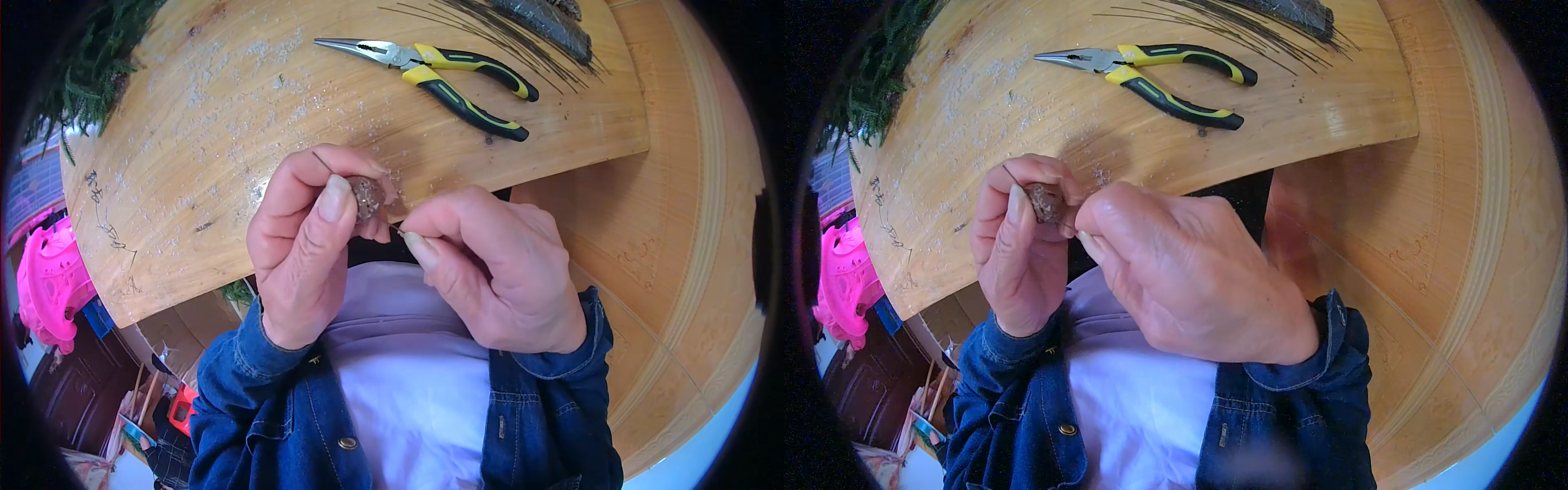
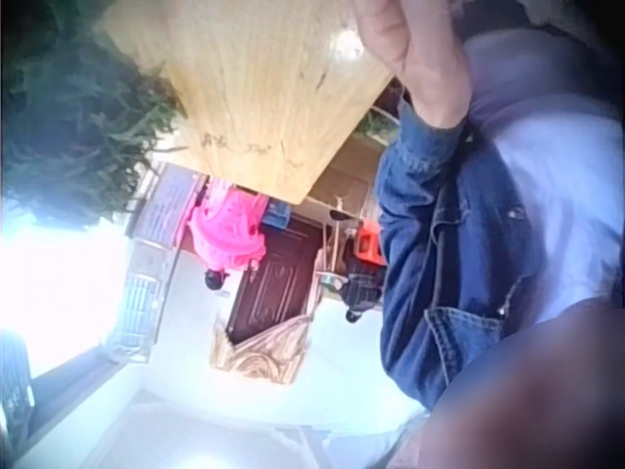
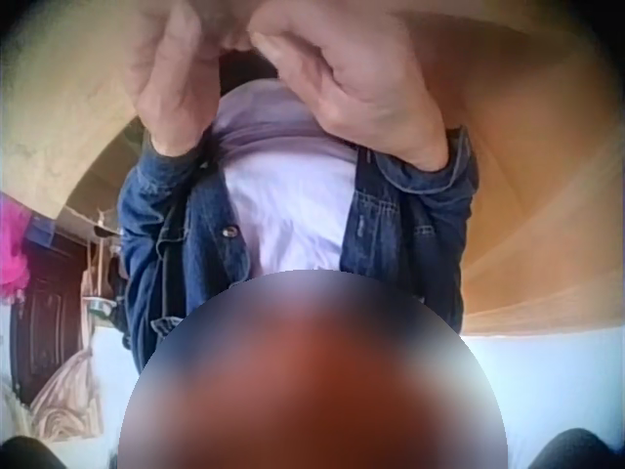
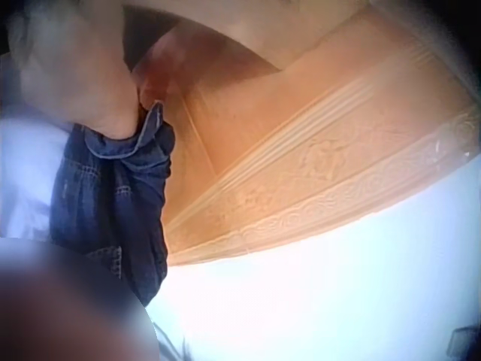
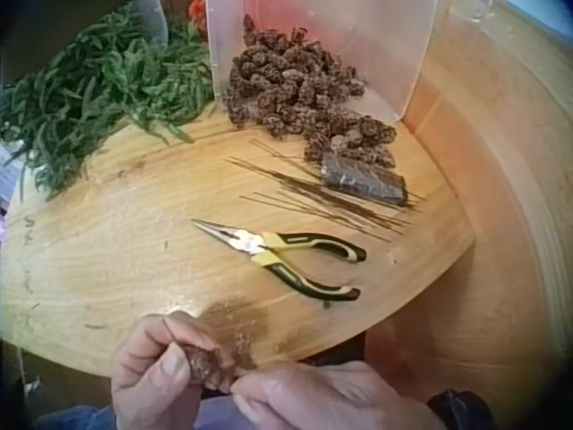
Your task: Assembling pine branches and pine cones together using wire and pliers for decorative purposes.
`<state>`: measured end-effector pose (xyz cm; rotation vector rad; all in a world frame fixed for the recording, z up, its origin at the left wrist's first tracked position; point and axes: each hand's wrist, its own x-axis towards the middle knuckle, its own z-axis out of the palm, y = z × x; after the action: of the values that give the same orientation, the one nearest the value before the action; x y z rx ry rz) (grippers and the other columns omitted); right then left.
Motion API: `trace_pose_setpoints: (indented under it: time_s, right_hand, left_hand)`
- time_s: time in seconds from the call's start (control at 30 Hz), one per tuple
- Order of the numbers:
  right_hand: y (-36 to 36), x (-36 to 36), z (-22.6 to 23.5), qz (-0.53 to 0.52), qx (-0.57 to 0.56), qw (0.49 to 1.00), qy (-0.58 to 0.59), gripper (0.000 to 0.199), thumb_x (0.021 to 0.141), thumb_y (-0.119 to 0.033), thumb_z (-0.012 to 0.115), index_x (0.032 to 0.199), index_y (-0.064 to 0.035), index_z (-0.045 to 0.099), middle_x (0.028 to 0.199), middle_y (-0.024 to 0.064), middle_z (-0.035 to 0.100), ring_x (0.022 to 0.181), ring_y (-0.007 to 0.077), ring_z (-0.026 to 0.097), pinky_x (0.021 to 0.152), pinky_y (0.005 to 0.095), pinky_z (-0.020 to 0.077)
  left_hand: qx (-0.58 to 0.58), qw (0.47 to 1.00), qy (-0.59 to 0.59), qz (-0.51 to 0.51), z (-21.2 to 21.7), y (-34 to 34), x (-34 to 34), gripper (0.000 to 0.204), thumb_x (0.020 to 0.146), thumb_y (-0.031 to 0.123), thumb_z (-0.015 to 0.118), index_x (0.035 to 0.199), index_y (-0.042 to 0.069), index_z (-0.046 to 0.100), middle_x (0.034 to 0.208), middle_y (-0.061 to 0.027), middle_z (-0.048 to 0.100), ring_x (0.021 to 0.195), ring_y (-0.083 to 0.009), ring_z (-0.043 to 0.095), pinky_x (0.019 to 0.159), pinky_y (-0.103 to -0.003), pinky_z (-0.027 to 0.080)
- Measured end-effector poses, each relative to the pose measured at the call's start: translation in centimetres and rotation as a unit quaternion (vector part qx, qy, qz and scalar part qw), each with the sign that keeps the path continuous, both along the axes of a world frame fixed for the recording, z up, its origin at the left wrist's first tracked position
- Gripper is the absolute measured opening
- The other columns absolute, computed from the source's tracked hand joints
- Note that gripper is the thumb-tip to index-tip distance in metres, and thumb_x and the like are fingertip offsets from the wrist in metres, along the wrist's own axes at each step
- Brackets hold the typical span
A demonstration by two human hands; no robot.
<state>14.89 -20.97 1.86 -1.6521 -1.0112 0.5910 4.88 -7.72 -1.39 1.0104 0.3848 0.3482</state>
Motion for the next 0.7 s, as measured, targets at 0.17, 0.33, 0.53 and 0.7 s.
trace_pose_setpoints:
  time_s: [0.17, 0.33, 0.53, 0.7]
  right_hand:
    - [-0.1, 0.2, -1.1, 0.000, 0.043, 0.998, -0.038, 0.011, 0.080, 0.006, 0.062, 0.089, 0.0020, 0.059, 0.070, 0.0117, 0.057, 0.057, 0.0246, 0.059, 0.052, 0.0301, 0.0456]
    - [-1.0, 0.5, -1.1, 0.034, 0.038, 0.995, -0.086, 0.011, 0.079, 0.006, 0.061, 0.089, 0.0020, 0.058, 0.068, 0.0117, 0.055, 0.056, 0.0269, 0.057, 0.050, 0.0315, 0.0448]
    - [-1.5, 0.5, 0.6, 0.055, 0.025, 0.988, -0.140, 0.019, 0.072, 0.007, 0.063, 0.089, 0.0013, 0.058, 0.066, 0.0114, 0.053, 0.055, 0.0285, 0.056, 0.047, 0.0337, 0.0436]
    - [-2.1, 0.5, 1.5, 0.054, -0.006, 0.989, -0.139, 0.023, 0.068, 0.008, 0.064, 0.089, 0.0007, 0.057, 0.066, 0.0118, 0.053, 0.054, 0.0290, 0.056, 0.046, 0.0344, 0.0431]
  left_hand:
    - [-0.152, 0.986, -0.048, -0.052, -0.4, 0.5, -0.3, 0.026, 0.097, 0.020, 0.046, 0.106, -0.003, 0.053, 0.089, -0.0112, 0.058, 0.065, -0.0110, 0.046, 0.061, -0.027, 0.045]
    - [-0.257, 0.956, -0.073, -0.120, -0.9, 1.2, -0.7, 0.029, 0.097, 0.021, 0.044, 0.103, -0.006, 0.054, 0.087, -0.0124, 0.057, 0.064, -0.0118, 0.046, 0.059, -0.028, 0.044]
    - [-0.214, 0.964, -0.038, -0.151, -0.3, 1.1, -1.0, 0.030, 0.097, 0.020, 0.043, 0.099, -0.007, 0.057, 0.085, -0.0112, 0.057, 0.063, -0.0115, 0.046, 0.058, -0.027, 0.044]
    - [-0.043, 0.988, -0.011, -0.145, 0.1, 0.7, -1.1, 0.031, 0.098, 0.019, 0.044, 0.102, -0.007, 0.059, 0.084, -0.0091, 0.058, 0.067, -0.0117, 0.051, 0.063, -0.025, 0.044]
